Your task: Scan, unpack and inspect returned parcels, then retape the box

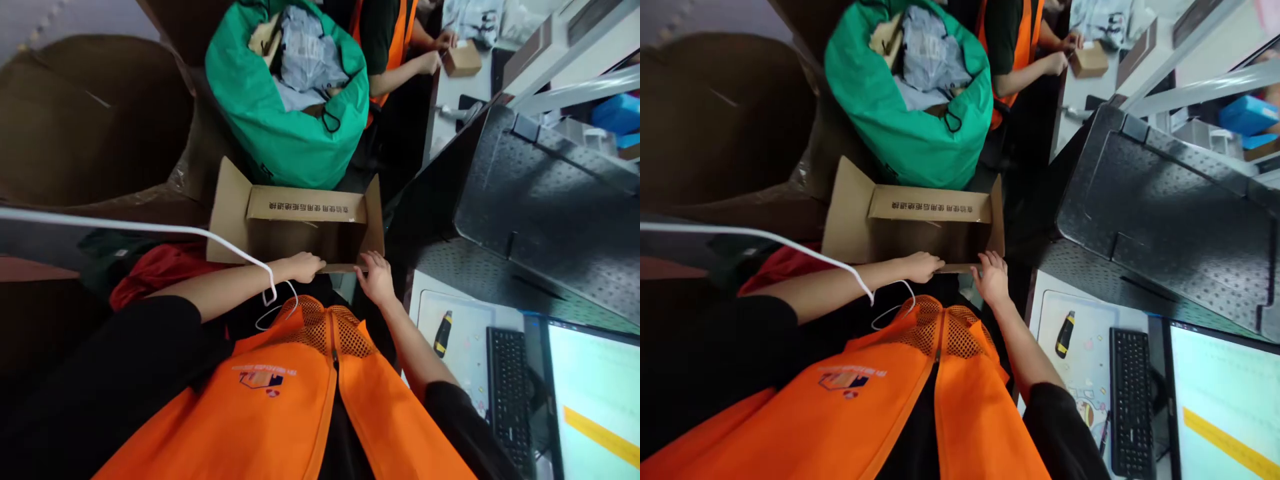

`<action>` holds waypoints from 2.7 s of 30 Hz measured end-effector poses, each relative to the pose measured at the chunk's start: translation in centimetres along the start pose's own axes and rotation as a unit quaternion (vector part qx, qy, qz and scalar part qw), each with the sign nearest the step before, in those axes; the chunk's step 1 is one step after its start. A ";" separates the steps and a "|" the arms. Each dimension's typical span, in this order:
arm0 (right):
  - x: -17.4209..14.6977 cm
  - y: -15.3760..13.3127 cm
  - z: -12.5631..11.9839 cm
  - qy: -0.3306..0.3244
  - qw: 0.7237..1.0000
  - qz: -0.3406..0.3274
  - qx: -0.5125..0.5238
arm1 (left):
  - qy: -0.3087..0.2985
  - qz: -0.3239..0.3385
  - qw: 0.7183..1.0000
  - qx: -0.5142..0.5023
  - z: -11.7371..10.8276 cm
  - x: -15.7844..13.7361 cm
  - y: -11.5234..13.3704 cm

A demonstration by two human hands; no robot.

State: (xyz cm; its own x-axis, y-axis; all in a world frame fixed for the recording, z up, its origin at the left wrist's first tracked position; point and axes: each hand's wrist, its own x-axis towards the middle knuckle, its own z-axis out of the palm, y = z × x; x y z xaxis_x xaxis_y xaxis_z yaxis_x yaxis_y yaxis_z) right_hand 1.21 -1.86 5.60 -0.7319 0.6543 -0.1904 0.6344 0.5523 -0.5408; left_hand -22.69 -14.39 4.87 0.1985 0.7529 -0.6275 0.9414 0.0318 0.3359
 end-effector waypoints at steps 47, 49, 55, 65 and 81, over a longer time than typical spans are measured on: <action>4.3 3.1 7.5 -0.450 0.876 0.054 -0.163 | 0.212 -0.188 0.959 -0.023 -8.4 12.9 -14.3; 3.8 2.9 7.2 -0.455 0.873 0.063 -0.165 | 0.207 -0.175 0.962 -0.043 -8.7 13.9 -13.3; 3.2 2.9 7.4 -0.437 0.869 0.115 -0.203 | 0.224 -0.156 0.957 -0.100 -7.7 16.5 -15.0; 8.1 6.9 11.3 -0.421 0.875 0.134 -0.198 | 0.192 -0.237 0.939 -0.163 -3.2 23.8 -19.4; 15.6 10.0 11.1 -0.423 0.875 0.137 -0.190 | -0.125 -0.095 0.972 -0.176 9.3 16.0 -8.3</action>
State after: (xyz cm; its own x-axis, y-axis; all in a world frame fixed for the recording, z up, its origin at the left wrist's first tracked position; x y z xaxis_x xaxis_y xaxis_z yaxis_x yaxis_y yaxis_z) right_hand -6.61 8.12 -11.81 -0.3592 0.2609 -0.8961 0.7345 0.6714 -0.0990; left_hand -24.76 -8.74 -14.50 0.1320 0.5296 -0.8379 0.8245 0.4106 0.3894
